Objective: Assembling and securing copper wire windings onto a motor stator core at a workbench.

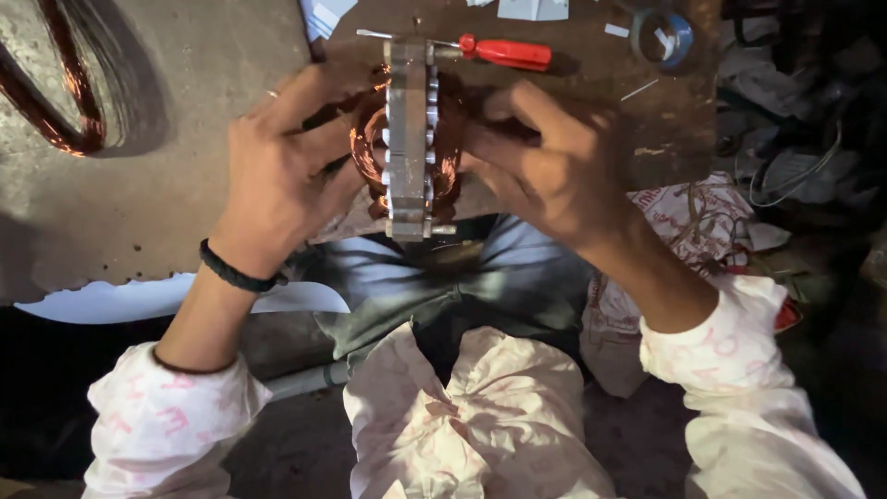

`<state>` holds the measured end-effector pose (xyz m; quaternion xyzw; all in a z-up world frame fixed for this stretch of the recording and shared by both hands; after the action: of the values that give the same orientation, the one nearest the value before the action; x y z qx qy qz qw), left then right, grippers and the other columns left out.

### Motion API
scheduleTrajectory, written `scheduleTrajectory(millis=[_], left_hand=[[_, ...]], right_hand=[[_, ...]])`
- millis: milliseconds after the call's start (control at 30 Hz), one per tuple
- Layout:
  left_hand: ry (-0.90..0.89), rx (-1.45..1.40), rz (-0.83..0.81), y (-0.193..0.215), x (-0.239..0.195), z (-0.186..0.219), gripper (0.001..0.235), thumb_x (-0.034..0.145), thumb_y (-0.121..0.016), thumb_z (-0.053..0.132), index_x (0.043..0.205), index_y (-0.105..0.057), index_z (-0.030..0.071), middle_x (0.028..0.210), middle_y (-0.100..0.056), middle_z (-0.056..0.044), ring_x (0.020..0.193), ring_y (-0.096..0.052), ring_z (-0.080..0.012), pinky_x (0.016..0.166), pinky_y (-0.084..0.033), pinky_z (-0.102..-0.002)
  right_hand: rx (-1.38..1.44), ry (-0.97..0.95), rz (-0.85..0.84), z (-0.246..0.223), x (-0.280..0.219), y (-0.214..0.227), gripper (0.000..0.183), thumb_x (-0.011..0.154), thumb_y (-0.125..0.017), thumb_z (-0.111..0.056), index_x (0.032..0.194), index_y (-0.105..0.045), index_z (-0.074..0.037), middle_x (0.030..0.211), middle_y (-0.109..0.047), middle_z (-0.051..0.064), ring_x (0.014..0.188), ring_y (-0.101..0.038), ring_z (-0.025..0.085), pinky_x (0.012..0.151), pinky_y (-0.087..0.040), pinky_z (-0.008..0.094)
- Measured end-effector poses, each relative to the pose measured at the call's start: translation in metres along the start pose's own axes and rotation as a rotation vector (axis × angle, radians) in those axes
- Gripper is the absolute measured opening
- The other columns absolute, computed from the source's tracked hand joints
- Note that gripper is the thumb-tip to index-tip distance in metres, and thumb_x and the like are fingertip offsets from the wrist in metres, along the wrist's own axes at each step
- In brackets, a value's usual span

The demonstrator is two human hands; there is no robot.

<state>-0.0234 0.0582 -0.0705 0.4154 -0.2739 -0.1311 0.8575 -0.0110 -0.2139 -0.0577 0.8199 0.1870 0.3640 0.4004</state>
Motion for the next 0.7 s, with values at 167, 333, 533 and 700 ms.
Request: scheduleTrajectory(millis=[167, 333, 533, 700], left_hand=[[-0.015, -0.020, 0.011, 0.006, 0.008, 0.006, 0.019, 0.094, -0.084, 0.019, 0.105, -0.076, 0.007, 0.126, -0.068, -0.004, 0.106, -0.068, -0.0270, 0.086, -0.056, -0.037], [-0.013, -0.001, -0.029, 0.005, -0.002, 0.003, 0.018, 0.091, -0.083, 0.019, 0.100, -0.076, 0.005, 0.128, -0.068, -0.002, 0.110, -0.065, -0.0270, 0.089, -0.056, -0.039], [-0.055, 0.007, -0.030, 0.010, 0.005, 0.016, 0.015, 0.086, -0.082, 0.014, 0.094, -0.074, 0.003, 0.131, -0.067, -0.008, 0.109, -0.064, -0.0312, 0.083, -0.055, -0.042], [-0.009, -0.131, -0.035, 0.008, 0.004, 0.018, 0.013, 0.092, -0.081, 0.008, 0.093, -0.072, 0.000, 0.146, -0.058, -0.011, 0.120, -0.062, -0.0272, 0.096, -0.055, -0.036]], right_hand=[[-0.069, 0.042, -0.003, 0.004, -0.005, -0.005, 0.018, 0.101, -0.079, -0.019, 0.119, -0.078, -0.016, 0.098, -0.067, 0.006, 0.084, -0.068, 0.023, 0.073, -0.056, 0.037], [-0.137, 0.117, 0.015, -0.001, -0.007, -0.006, 0.027, 0.093, -0.081, -0.011, 0.120, -0.080, -0.012, 0.090, -0.065, 0.002, 0.078, -0.068, 0.020, 0.069, -0.057, 0.037], [0.124, 0.031, 0.043, -0.006, -0.010, -0.011, 0.028, 0.097, -0.082, -0.002, 0.124, -0.077, -0.007, 0.096, -0.065, 0.004, 0.084, -0.068, 0.020, 0.069, -0.055, 0.031], [0.116, 0.006, 0.104, -0.014, -0.015, -0.008, 0.025, 0.094, -0.080, -0.001, 0.118, -0.074, -0.005, 0.100, -0.065, 0.009, 0.085, -0.068, 0.022, 0.073, -0.055, 0.034]])
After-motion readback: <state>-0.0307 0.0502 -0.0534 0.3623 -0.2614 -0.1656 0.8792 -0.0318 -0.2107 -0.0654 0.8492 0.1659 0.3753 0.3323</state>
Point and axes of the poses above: each hand's wrist, its own x-axis towards the middle knuckle, its own y-axis out of the back of the hand, z = x × y, the point moved 1 cm from there along x, towards the middle knuckle
